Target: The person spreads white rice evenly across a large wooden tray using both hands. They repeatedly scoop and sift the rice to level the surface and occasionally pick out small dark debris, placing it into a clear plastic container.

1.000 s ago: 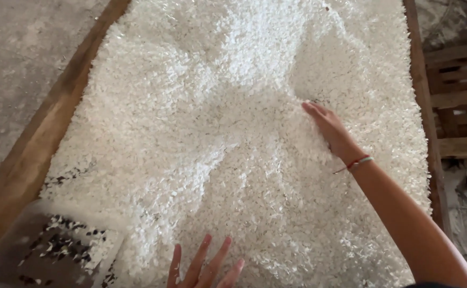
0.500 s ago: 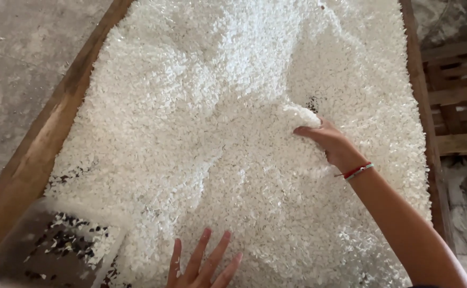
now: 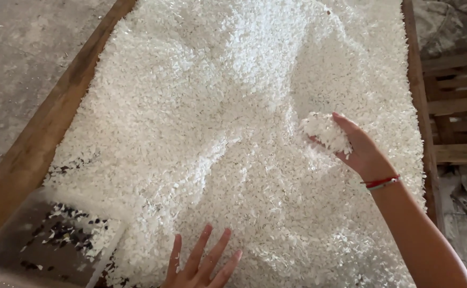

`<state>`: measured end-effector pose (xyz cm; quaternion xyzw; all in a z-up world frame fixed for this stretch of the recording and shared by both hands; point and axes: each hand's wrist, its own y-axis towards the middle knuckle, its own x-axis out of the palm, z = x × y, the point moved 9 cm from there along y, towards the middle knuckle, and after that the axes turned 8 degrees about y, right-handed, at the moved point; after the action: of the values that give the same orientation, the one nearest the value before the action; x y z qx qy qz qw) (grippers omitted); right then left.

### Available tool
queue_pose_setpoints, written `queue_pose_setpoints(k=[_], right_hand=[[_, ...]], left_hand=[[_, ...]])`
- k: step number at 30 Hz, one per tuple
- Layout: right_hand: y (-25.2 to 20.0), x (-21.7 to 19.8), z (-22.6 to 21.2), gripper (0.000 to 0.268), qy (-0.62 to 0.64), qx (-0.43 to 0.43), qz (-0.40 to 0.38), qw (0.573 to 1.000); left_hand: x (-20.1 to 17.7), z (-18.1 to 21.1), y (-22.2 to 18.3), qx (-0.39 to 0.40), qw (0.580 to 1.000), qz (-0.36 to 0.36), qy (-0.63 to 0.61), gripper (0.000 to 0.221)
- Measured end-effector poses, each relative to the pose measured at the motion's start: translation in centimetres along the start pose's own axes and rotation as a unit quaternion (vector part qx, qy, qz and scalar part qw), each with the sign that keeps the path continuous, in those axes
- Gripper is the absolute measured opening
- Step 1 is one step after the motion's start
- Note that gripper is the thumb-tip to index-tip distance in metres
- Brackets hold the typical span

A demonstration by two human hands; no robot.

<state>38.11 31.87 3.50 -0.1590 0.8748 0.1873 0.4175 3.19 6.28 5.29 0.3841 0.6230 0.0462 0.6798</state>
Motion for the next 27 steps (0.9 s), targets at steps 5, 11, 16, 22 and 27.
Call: queue_pose_setpoints(k=[5,11,16,22,27], right_hand=[[-2.5,1.3,2.7,0.066,0.36,0.45,0.096,0.812],[-5.1,0.3,0.5,0.129,0.246,0.553,0.088,0.791],[-3.5,-1.6,-0.5,0.032,0.093,0.317,-0.007,0.944],[-1.8,-6.1,-5.6,0.037,-0.136,0.115,-0.013,0.984],[0.7,-8.6,-7.4,0.047,-0.093,0.112,-0.039,0.989]], left_hand=[[-0.1,-0.2,0.1,-0.019,0.997,-0.052,-0.047,0.066],[-0.1,-0.1,0.0,-0.013,0.998,-0.043,-0.044,0.067],[0.0,-0.2,0.1,-0.023,0.998,-0.034,-0.049,0.06],[0.1,-0.2,0.2,-0.021,0.998,-0.032,-0.046,0.067],[0.0,0.1,0.1,-0.007,0.999,-0.018,-0.037,0.061]])
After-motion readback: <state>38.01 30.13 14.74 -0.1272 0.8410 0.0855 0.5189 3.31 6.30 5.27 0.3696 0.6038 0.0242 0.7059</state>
